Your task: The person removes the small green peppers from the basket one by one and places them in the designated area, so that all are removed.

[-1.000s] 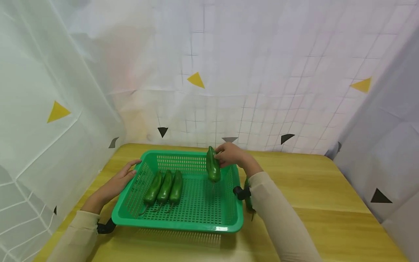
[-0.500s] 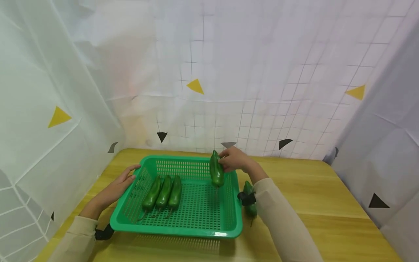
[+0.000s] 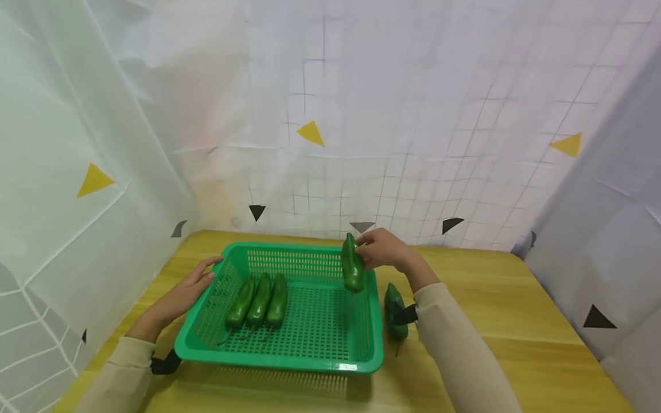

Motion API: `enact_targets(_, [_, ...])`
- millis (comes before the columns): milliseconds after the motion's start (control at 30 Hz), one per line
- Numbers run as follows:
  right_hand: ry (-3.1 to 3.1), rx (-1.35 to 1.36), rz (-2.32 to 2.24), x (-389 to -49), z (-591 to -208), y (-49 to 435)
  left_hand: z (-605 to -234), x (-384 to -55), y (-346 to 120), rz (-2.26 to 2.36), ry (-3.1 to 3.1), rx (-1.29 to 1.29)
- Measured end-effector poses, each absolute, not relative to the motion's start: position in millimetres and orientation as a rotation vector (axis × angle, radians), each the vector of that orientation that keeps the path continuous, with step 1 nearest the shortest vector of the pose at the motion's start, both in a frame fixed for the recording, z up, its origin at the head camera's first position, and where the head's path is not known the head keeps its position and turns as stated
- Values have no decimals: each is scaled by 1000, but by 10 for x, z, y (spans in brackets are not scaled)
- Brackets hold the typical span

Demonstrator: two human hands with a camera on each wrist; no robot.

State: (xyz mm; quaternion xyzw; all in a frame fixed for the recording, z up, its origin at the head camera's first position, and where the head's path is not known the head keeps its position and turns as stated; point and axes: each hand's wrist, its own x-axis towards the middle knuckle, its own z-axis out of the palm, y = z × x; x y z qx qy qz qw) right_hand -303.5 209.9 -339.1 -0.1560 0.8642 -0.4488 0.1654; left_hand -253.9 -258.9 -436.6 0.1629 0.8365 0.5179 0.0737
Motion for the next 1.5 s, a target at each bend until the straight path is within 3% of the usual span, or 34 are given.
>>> enact_targets(1500, [2436,-392,-1345,-2819,-3449,2778,-4381,-2565,-2619,1562,2502,495])
